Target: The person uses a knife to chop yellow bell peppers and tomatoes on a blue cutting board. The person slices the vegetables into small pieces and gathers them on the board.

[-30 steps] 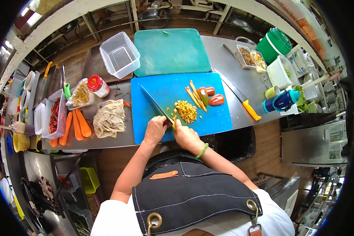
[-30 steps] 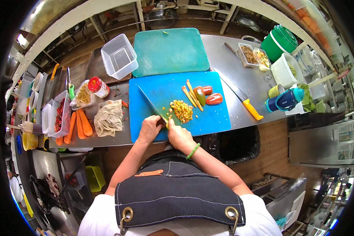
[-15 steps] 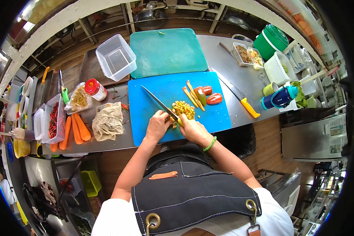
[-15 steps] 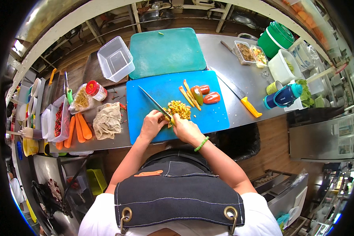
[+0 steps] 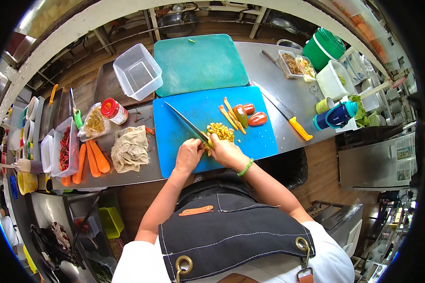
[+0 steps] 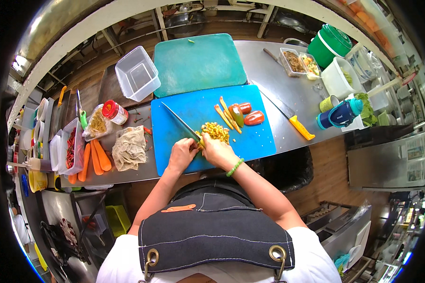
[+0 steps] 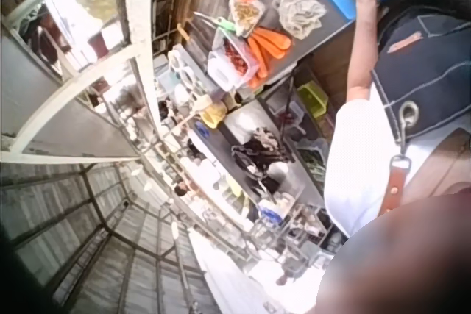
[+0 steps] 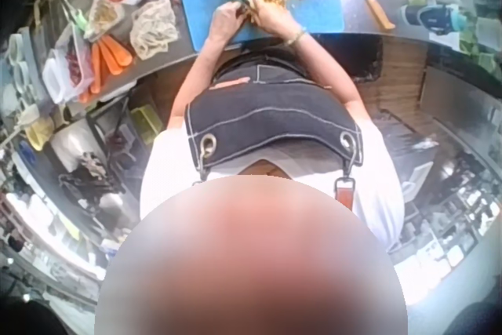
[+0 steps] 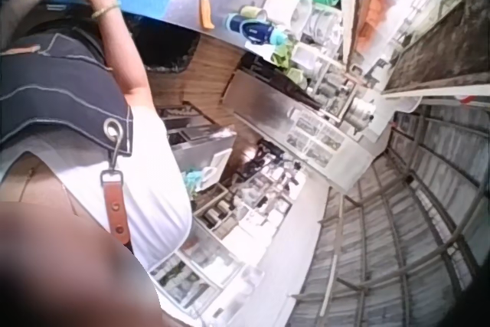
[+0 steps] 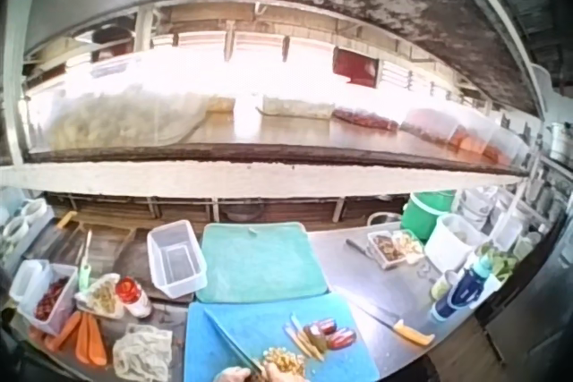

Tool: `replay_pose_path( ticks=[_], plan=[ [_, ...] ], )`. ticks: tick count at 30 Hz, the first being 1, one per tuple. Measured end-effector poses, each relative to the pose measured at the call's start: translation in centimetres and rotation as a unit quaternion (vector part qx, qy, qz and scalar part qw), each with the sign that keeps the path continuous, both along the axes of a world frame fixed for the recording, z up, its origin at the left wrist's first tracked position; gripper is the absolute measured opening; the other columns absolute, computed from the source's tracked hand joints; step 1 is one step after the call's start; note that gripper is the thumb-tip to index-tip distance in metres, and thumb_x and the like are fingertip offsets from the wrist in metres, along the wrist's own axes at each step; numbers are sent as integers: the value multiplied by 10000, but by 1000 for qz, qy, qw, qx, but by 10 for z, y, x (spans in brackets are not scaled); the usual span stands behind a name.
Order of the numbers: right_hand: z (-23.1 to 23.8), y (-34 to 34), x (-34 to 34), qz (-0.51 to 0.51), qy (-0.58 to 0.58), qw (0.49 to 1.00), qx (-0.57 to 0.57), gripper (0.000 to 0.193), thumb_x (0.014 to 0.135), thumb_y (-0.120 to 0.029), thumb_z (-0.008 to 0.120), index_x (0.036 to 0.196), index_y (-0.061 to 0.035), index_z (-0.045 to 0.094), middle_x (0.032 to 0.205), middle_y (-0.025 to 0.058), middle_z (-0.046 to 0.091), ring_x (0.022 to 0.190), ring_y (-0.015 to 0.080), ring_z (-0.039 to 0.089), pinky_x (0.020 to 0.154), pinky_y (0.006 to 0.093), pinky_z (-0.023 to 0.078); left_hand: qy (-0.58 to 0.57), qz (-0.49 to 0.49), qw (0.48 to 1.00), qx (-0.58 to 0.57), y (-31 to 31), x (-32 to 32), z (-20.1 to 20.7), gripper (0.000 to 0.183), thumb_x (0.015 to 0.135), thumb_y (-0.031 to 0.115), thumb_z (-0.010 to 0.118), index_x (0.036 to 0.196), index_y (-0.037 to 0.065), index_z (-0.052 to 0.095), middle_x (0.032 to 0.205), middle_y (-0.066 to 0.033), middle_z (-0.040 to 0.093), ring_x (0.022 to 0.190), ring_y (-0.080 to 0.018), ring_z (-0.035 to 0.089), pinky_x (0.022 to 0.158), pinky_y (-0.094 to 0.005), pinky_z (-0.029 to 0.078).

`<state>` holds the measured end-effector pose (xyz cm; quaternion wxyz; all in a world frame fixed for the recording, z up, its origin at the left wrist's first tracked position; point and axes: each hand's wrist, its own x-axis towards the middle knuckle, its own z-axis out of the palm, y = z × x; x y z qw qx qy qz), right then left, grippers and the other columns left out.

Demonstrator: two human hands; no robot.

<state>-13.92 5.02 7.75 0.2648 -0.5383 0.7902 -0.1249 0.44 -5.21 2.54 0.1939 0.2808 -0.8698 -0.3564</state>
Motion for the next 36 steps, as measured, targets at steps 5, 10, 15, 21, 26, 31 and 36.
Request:
replay_pose_path(
  ticks=[5, 10, 15, 21, 26, 31, 36],
  plan=[
    [-9, 22, 18, -20, -7, 1000, 24, 385, 946, -216, 563, 1239, -20, 408, 905, 306, 673, 854, 509, 656, 747, 600, 511, 10, 1, 1000, -10, 2, -1, 3, 148, 736, 8, 751, 829, 24, 636, 835, -146, 656, 861, -357, 645, 785, -449, 530],
    [-12, -5, 9, -6, -2, 1000, -14, 291, 952, -177, 517, 1178, -11, 441, 874, 293, 687, 835, 491, 676, 728, 591, 521, 15, -10, 1000, -9, 2, -3, 0, 132, 742, 9, 743, 826, 21, 643, 837, -152, 662, 838, -359, 650, 765, -445, 531],
    [12, 15, 21, -15, 5, 999, 46, 298, 943, -188, 532, 1170, -20, 438, 877, 297, 686, 840, 493, 675, 736, 599, 520, 2, 9, 1000, -17, 0, -2, -4, 141, 737, 12, 749, 818, 32, 636, 845, -143, 660, 848, -357, 649, 775, -448, 533],
    [-18, -8, 5, -6, -33, 999, -31, 295, 955, -225, 547, 1135, -25, 427, 874, 302, 679, 848, 500, 663, 738, 599, 512, 22, -17, 999, -17, -2, -1, 0, 164, 735, 34, 774, 848, 3, 659, 830, -151, 672, 819, -348, 655, 749, -437, 526],
    [4, 0, -2, 9, -27, 999, -34, 293, 954, -225, 567, 1117, -48, 398, 877, 307, 662, 845, 533, 631, 728, 614, 483, 22, -24, 999, -40, 1, 10, 14, 206, 708, 61, 805, 851, 19, 663, 872, -140, 654, 854, -339, 631, 783, -429, 520],
    [18, 29, 12, 5, -22, 1000, 22, 271, 967, -229, 549, 1114, -54, 405, 867, 297, 668, 827, 523, 639, 716, 619, 490, -2, -35, 999, -20, -1, 19, 7, 206, 713, 62, 813, 849, 13, 667, 903, -136, 660, 786, -318, 641, 728, -401, 533],
    [0, 28, 20, -13, -18, 999, 23, 283, 965, -223, 555, 1131, -46, 408, 862, 293, 673, 835, 518, 646, 718, 617, 497, 31, -14, 999, 8, 3, 16, -2, 176, 714, 18, 786, 852, 0, 678, 856, -144, 661, 756, -311, 663, 692, -388, 545]
  ],
)
